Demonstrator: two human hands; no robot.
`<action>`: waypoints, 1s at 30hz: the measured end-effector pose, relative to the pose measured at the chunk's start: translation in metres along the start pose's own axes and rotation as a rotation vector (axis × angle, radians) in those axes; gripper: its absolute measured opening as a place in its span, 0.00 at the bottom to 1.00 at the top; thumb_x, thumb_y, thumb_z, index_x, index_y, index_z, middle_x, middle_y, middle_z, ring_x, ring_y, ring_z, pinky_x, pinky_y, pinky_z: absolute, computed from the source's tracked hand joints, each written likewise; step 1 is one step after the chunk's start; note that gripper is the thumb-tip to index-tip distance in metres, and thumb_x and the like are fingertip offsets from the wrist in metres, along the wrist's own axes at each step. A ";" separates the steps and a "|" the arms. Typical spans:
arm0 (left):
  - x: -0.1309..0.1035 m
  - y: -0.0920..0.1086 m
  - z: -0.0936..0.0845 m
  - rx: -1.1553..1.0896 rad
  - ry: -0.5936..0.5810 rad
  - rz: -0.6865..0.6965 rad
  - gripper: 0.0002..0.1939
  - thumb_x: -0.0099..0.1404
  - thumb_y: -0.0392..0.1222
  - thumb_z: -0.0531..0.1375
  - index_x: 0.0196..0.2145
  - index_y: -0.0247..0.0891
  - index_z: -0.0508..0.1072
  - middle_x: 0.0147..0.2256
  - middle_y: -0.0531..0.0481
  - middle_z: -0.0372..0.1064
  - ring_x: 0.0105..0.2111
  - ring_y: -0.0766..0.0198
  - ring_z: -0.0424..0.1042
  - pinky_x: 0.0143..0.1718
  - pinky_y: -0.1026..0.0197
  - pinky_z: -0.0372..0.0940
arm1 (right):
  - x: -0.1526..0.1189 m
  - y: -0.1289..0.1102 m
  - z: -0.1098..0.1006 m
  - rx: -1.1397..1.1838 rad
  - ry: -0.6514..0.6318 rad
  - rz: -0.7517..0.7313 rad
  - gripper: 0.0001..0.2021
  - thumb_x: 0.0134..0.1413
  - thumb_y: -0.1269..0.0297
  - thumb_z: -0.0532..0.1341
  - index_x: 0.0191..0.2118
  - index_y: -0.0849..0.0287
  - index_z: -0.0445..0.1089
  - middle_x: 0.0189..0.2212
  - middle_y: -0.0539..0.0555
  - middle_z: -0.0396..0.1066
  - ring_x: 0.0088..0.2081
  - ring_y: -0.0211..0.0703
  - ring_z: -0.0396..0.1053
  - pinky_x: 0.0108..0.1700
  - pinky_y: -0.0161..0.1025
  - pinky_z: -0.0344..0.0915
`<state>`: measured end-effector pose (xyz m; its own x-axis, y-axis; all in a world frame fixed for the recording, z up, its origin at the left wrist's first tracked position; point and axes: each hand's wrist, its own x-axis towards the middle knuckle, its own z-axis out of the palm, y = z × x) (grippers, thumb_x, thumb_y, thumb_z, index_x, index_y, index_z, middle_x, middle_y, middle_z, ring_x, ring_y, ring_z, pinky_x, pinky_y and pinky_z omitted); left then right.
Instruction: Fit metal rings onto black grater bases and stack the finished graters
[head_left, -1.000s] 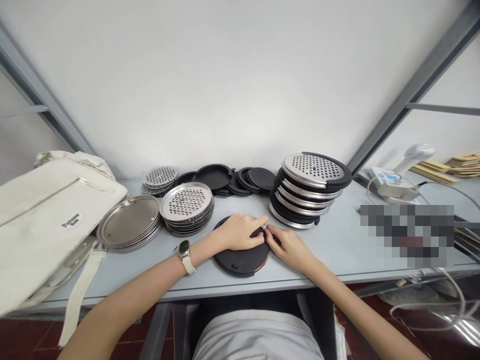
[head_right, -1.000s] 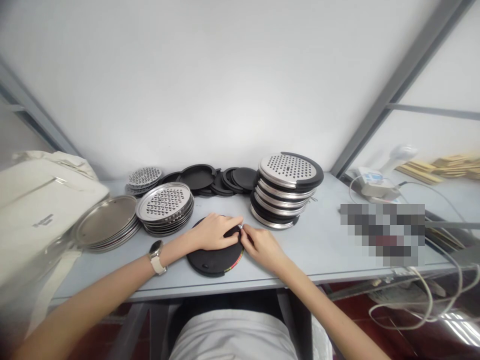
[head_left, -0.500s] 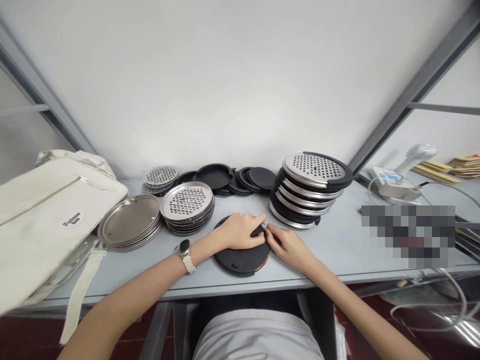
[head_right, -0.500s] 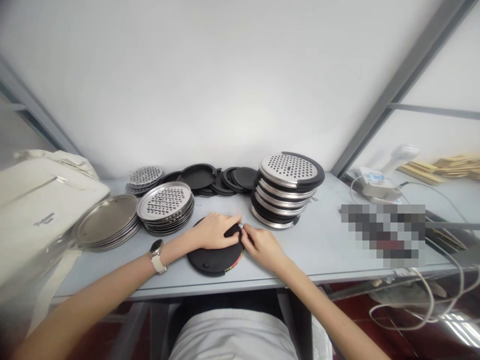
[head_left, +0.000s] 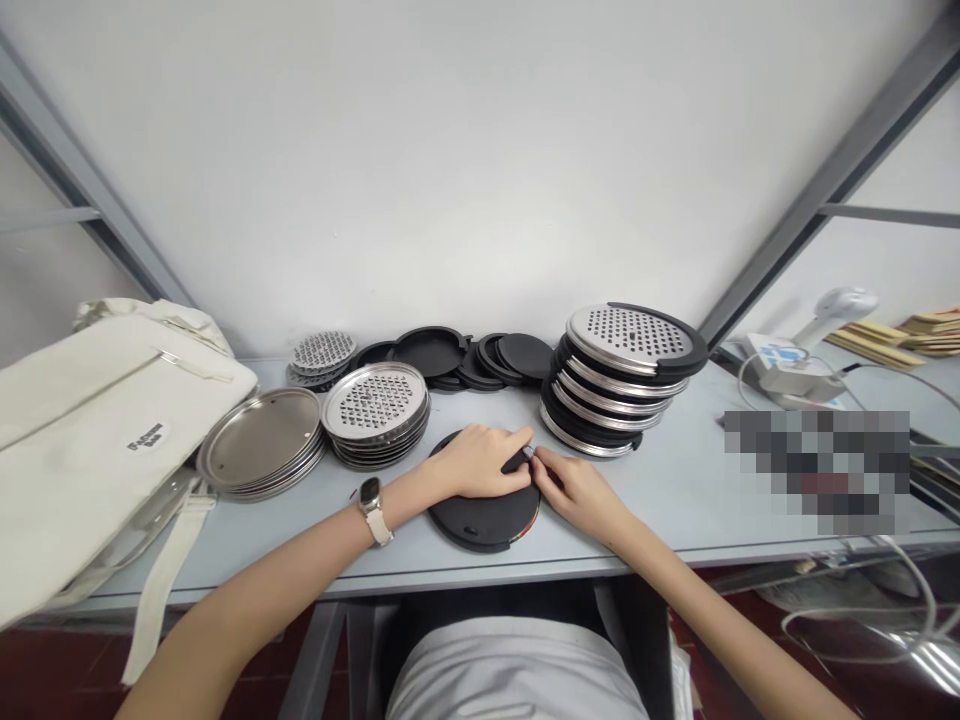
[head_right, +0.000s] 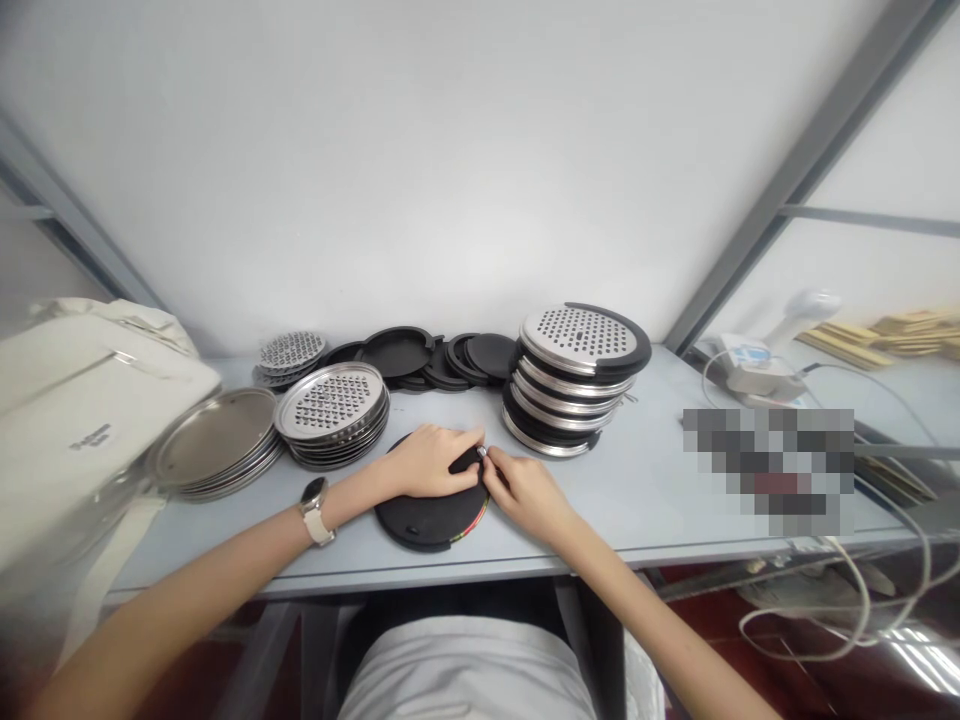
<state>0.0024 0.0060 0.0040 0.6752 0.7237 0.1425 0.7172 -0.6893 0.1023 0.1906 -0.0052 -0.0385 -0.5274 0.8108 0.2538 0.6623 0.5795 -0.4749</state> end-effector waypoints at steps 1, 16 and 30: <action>0.000 0.000 0.000 0.000 0.001 0.000 0.10 0.64 0.46 0.51 0.40 0.40 0.61 0.31 0.50 0.72 0.29 0.57 0.73 0.28 0.61 0.60 | 0.000 0.000 0.000 0.000 0.002 0.001 0.13 0.64 0.62 0.46 0.29 0.57 0.59 0.20 0.48 0.62 0.20 0.36 0.58 0.26 0.34 0.49; -0.001 0.000 -0.001 -0.019 -0.003 0.008 0.10 0.64 0.46 0.51 0.41 0.40 0.62 0.32 0.49 0.72 0.29 0.57 0.72 0.29 0.60 0.61 | 0.000 0.000 -0.001 0.004 -0.001 0.005 0.13 0.64 0.62 0.46 0.28 0.57 0.59 0.20 0.48 0.63 0.20 0.36 0.58 0.26 0.34 0.50; 0.000 0.000 -0.002 -0.017 -0.007 -0.023 0.10 0.65 0.46 0.50 0.41 0.40 0.62 0.33 0.49 0.72 0.30 0.56 0.72 0.30 0.59 0.61 | -0.002 -0.004 -0.001 -0.017 0.019 0.012 0.14 0.63 0.63 0.47 0.26 0.56 0.57 0.18 0.47 0.60 0.19 0.35 0.56 0.25 0.33 0.49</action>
<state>0.0021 0.0058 0.0058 0.6599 0.7395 0.1329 0.7296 -0.6729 0.1220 0.1899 -0.0092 -0.0364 -0.5090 0.8193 0.2640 0.6778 0.5705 -0.4637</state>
